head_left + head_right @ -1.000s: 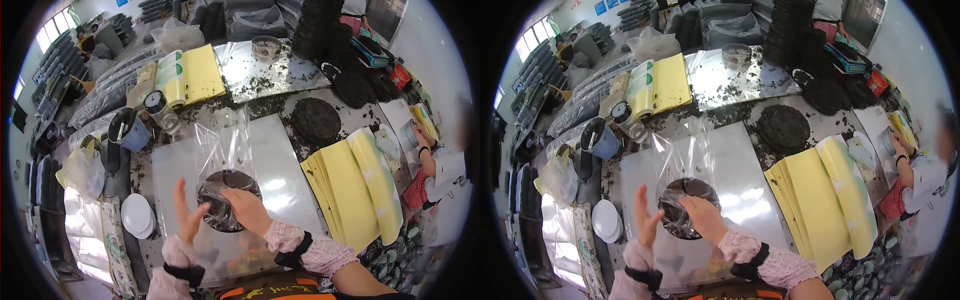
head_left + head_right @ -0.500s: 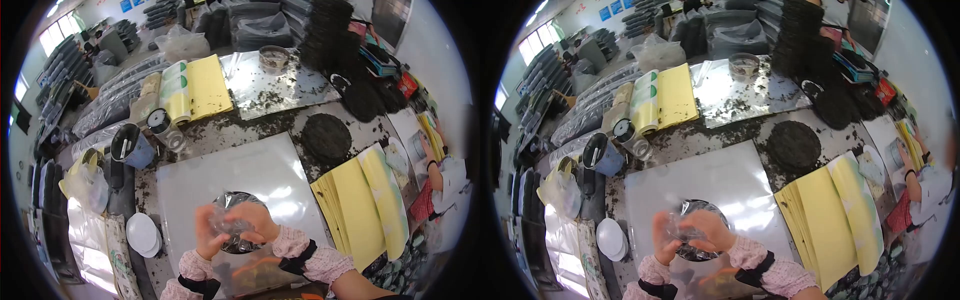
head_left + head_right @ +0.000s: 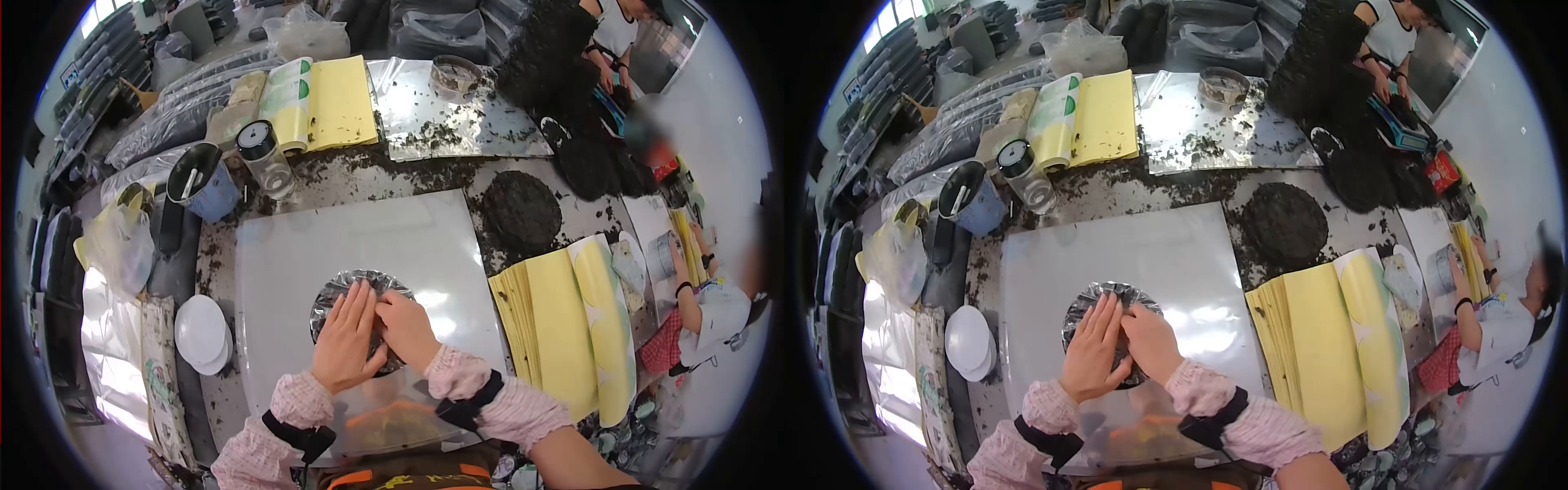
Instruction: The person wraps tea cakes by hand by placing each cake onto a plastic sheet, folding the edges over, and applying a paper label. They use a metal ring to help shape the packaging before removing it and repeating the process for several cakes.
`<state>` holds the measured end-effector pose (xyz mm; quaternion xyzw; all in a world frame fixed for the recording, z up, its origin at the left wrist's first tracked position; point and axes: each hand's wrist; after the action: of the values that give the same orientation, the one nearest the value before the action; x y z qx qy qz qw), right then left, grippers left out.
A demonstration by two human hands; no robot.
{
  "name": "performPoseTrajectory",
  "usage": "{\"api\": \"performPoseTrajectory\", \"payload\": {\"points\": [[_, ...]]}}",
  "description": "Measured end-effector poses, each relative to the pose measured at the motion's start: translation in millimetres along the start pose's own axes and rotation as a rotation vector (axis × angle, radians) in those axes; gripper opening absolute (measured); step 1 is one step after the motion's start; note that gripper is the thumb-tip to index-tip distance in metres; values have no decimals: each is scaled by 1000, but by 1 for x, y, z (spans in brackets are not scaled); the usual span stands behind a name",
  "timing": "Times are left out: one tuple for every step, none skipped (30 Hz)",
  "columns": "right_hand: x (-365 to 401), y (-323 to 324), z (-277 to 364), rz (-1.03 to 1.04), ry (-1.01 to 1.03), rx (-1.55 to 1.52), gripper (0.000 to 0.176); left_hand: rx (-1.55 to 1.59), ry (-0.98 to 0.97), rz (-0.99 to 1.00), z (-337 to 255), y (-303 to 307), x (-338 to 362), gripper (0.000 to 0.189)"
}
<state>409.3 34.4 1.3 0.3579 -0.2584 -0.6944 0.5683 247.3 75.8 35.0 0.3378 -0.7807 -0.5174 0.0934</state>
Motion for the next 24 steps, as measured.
{"api": "performPoseTrajectory", "payload": {"points": [[-1,2,-4,26,36,-69,20,-69,5,27,-1,-1,-2,86],[-1,8,-9,56,76,-141,21,-140,16,51,-3,-2,-2,88],[-1,16,-13,86,116,-214,23,-154,39,75,-4,-2,-2,91],[2,37,-12,60,13,-333,23,-200,44,72,-4,-2,-2,91],[12,66,-12,36,-102,-449,23,-238,46,76,-5,-3,-1,92],[25,94,-24,-139,-194,-428,25,-271,42,84,-6,-7,0,92],[36,122,-59,-389,-18,-3,25,-221,46,90,-4,-10,1,89],[47,161,-82,-460,-165,14,28,-237,48,90,-3,-12,3,89],[69,194,-138,-619,-97,384,33,-255,44,88,-3,-12,3,89],[102,227,-209,-716,-291,595,40,-275,37,88,-3,-13,2,89],[146,265,-278,-657,-580,816,47,-248,41,76,-3,-14,3,89],[189,298,-314,-367,-813,981,49,-247,57,79,-3,-12,3,89],[222,308,-321,-271,-882,1041,47,-239,62,81,-4,-11,4,88],[255,317,-326,-168,-943,1099,47,-226,63,83,-6,-11,2,88],[270,298,-314,-274,-833,1086,44,-229,64,91,-7,-11,0,90],[280,270,-292,-368,-725,1075,46,-233,65,109,-6,-12,1,91],[260,248,-211,-13,-581,1038,50,-222,48,123,-5,-14,3,93],[262,205,-174,-126,-594,829,47,-217,35,137,-2,-13,3,95],[240,186,-100,148,-725,718,38,-216,31,142,-2,-13,1,97],[246,186,-89,29,-751,504,36,-209,30,156,-4,-13,0,98],[252,185,-82,-93,-756,288,35,-207,35,166,-5,-11,0,100],[259,182,-80,-212,-748,70,37,-209,45,178,-5,-11,0,101],[282,180,-105,-480,-692,278,38,-204,44,188,-5,-11,-1,101],[317,182,-134,-743,-633,492,45,-216,45,201,-4,-10,1,101]]}}
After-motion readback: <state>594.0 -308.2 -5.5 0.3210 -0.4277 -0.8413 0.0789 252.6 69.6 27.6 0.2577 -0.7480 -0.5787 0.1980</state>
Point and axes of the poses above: each hand's wrist, its own x-axis away from the middle knuckle, its own y-axis out of the back of the hand, z = x × y, and after that the axes turned 3 degrees about -z, right-handed
